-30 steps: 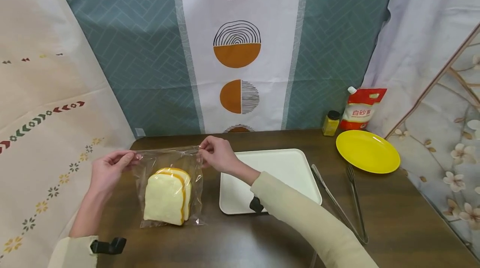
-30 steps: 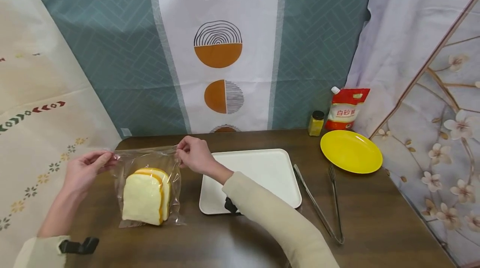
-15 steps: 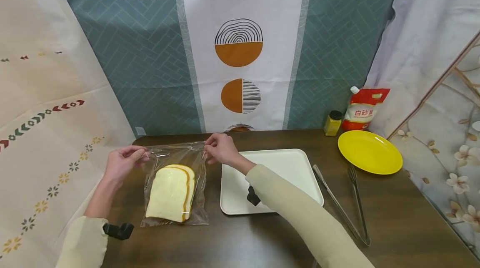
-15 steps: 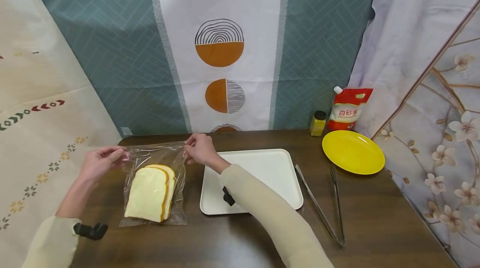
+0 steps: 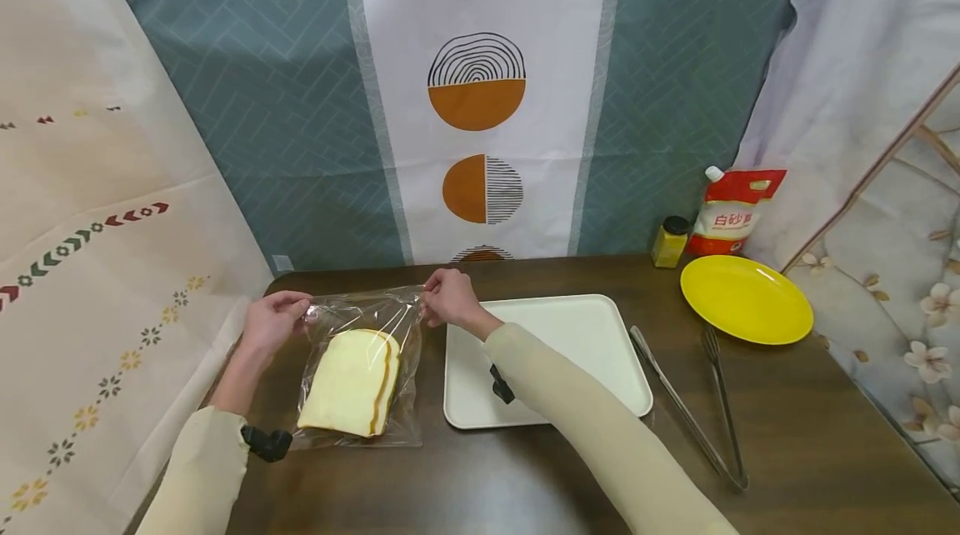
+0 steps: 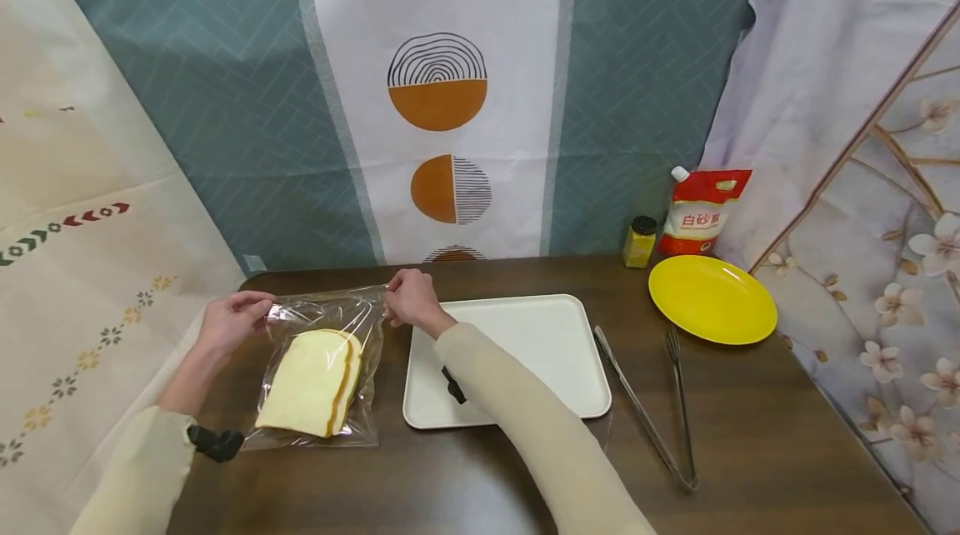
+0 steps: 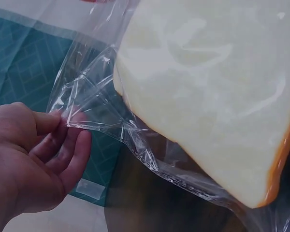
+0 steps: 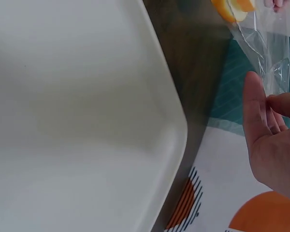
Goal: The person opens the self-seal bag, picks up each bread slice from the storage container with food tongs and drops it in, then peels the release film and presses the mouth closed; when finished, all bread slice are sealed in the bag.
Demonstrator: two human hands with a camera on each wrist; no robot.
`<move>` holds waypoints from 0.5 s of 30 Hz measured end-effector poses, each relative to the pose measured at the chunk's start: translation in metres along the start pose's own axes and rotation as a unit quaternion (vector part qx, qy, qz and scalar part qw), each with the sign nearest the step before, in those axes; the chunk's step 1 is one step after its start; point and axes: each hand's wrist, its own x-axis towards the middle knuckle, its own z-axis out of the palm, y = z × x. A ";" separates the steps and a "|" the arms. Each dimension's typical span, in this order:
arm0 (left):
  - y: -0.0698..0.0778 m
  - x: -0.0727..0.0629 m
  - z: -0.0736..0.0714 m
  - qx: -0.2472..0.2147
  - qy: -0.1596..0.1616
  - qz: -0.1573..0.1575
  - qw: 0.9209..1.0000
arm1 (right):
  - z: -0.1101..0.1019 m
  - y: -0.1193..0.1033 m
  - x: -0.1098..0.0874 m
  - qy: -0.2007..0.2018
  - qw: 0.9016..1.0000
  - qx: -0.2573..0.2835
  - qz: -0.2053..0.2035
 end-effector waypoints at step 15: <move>-0.020 0.015 0.014 0.038 0.032 -0.047 0.998 | 0.012 0.019 0.010 0.020 0.999 0.008 0.030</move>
